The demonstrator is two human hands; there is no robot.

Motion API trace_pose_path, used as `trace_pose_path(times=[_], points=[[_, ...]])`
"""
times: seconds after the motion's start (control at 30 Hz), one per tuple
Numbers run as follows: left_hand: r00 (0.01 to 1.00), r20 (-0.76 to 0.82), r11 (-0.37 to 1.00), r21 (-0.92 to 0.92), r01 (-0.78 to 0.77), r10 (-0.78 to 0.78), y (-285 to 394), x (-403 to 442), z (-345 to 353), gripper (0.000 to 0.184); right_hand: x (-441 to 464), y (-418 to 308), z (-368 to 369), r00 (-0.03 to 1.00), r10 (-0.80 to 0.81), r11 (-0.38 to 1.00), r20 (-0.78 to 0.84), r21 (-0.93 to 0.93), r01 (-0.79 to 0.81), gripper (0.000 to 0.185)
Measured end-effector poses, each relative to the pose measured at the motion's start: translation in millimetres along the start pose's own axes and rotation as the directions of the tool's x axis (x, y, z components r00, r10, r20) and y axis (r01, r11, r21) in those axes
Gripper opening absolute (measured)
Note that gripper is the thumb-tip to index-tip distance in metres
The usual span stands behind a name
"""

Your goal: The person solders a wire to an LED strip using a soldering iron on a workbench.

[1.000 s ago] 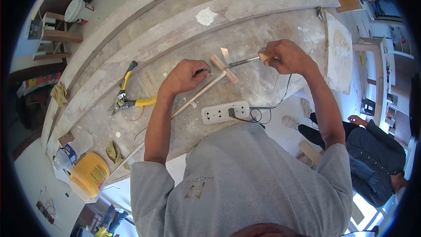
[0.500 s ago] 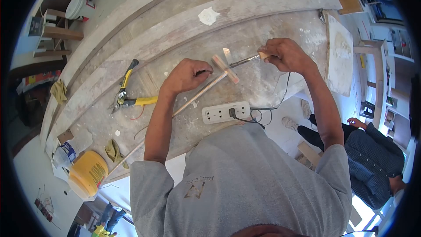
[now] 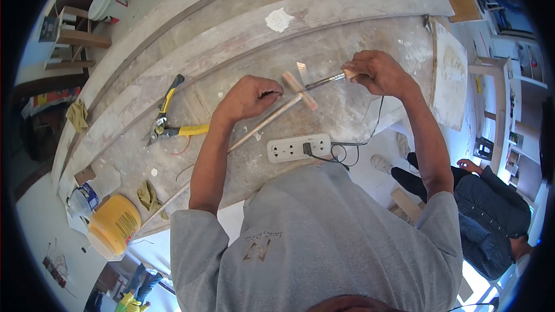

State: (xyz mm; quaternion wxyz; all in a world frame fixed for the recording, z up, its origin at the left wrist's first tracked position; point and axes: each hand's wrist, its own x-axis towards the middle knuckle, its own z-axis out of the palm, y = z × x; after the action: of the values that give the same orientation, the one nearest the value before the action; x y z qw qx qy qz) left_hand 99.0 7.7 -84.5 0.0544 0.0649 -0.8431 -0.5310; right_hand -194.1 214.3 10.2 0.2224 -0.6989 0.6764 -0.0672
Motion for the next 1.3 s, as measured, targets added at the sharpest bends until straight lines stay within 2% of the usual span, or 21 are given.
trace_pose_path(times=[0.33,0.43,0.5,0.6,0.8,0.9,1.3], points=[[0.999,0.050,0.999,0.047,0.010,-0.013,-4.4,-0.2,-1.0,0.015,0.7,2.7,2.1,1.000,-0.007,0.999,0.013,-0.036,0.007,0.032],[0.998,0.050,0.999,0.035,0.027,-0.028,-1.6,-0.5,-1.7,0.015,2.3,3.4,3.0,0.999,-0.037,0.998,-0.010,-0.046,0.037,0.031],[0.999,0.043,0.999,0.035,0.016,-0.018,-2.8,-0.5,-1.0,0.015,3.9,3.4,3.2,0.988,-0.124,0.990,-0.095,-0.085,0.116,0.041],[0.999,0.035,0.999,0.036,0.006,-0.007,-3.5,-0.6,-0.9,0.014,7.1,6.9,4.0,0.984,-0.148,0.985,-0.096,-0.105,0.138,0.042],[1.000,0.012,1.000,-0.003,0.004,-0.004,-1.0,0.1,-0.6,0.012,10.0,4.3,0.2,0.996,-0.091,0.980,-0.014,-0.182,0.087,0.040],[1.000,0.012,1.000,-0.002,0.005,-0.005,-2.5,0.0,0.1,0.012,11.5,4.9,3.5,0.987,-0.135,0.980,-0.088,-0.156,0.120,0.040],[0.998,0.052,0.999,0.034,0.038,-0.040,-0.1,-1.1,-1.6,0.014,13.0,3.8,4.1,0.991,-0.121,0.979,-0.065,-0.173,0.108,0.040]])
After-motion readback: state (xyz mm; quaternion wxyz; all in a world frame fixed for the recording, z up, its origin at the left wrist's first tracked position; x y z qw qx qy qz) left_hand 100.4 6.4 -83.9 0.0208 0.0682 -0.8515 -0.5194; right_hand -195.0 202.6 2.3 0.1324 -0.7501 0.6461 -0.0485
